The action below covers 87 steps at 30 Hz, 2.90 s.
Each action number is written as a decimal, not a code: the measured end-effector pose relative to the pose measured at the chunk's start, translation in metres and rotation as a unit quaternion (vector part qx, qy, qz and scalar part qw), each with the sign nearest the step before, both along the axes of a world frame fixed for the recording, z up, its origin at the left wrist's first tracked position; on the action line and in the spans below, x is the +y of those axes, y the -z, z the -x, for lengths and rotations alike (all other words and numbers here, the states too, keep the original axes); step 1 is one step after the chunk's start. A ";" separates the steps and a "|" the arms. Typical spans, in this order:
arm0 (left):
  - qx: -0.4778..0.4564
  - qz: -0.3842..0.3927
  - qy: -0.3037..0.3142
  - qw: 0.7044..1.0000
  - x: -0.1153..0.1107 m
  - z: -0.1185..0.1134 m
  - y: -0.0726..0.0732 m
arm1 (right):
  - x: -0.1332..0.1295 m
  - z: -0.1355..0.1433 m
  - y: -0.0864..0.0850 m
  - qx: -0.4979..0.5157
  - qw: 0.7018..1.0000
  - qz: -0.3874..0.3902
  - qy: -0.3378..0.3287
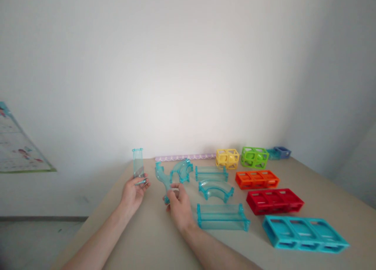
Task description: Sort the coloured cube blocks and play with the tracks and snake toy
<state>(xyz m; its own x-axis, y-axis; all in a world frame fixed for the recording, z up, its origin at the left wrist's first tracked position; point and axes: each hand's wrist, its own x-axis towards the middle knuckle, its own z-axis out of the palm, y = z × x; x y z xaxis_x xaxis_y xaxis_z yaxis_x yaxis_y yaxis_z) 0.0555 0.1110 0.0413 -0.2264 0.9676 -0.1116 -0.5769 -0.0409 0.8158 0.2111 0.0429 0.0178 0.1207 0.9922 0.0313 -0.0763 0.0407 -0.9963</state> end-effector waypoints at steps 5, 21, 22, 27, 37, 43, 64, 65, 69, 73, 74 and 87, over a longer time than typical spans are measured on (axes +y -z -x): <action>0.003 -0.050 0.058 0.997 -0.009 -0.007 -0.005 | -0.004 0.000 0.003 0.001 0.992 -0.123 0.003; 0.156 -0.144 0.275 0.938 -0.030 -0.022 0.003 | -0.001 -0.001 0.004 -0.035 0.990 -0.138 0.002; 0.155 -0.142 0.269 0.940 -0.029 -0.021 0.002 | -0.001 -0.001 0.005 -0.041 0.989 -0.140 0.001; 0.137 -0.136 0.244 0.950 -0.029 -0.021 0.001 | -0.001 -0.002 0.003 -0.040 0.985 -0.164 -0.018; 0.072 -0.125 0.280 0.949 -0.031 -0.020 -0.003 | 0.001 -0.009 -0.002 0.000 0.988 -0.153 -0.019; 0.093 -0.103 0.252 0.958 -0.034 -0.023 -0.004 | -0.005 -0.004 -0.005 -0.131 0.978 -0.158 0.036; 0.176 -0.141 0.209 0.951 -0.029 -0.020 0.003 | -0.004 -0.004 -0.001 -0.116 0.982 -0.147 0.001; 0.175 -0.143 0.213 0.951 -0.029 -0.020 0.004 | -0.004 -0.004 -0.001 -0.118 0.982 -0.149 0.002; 0.143 -0.137 0.200 0.960 -0.021 -0.020 0.011 | -0.010 -0.003 -0.003 -0.139 0.974 -0.176 0.017; 0.367 -0.221 0.087 0.899 -0.011 -0.018 0.019 | -0.028 0.000 -0.011 -0.195 0.943 -0.270 0.010; 0.460 -0.257 0.069 0.847 -0.009 -0.019 0.020 | -0.033 0.001 -0.014 -0.218 0.928 -0.301 -0.005; 0.801 -0.218 0.171 0.530 0.023 -0.035 0.033 | -0.044 0.002 -0.030 -0.317 0.856 -0.398 -0.092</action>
<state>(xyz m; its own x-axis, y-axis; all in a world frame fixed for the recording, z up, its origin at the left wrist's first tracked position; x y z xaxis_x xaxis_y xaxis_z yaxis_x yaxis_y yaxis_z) 0.0906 0.1340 0.0087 0.5046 0.8376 0.2095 0.8084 -0.5435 0.2261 0.2096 -0.0014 0.0482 -0.3274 0.6257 0.7080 0.3906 0.7719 -0.5016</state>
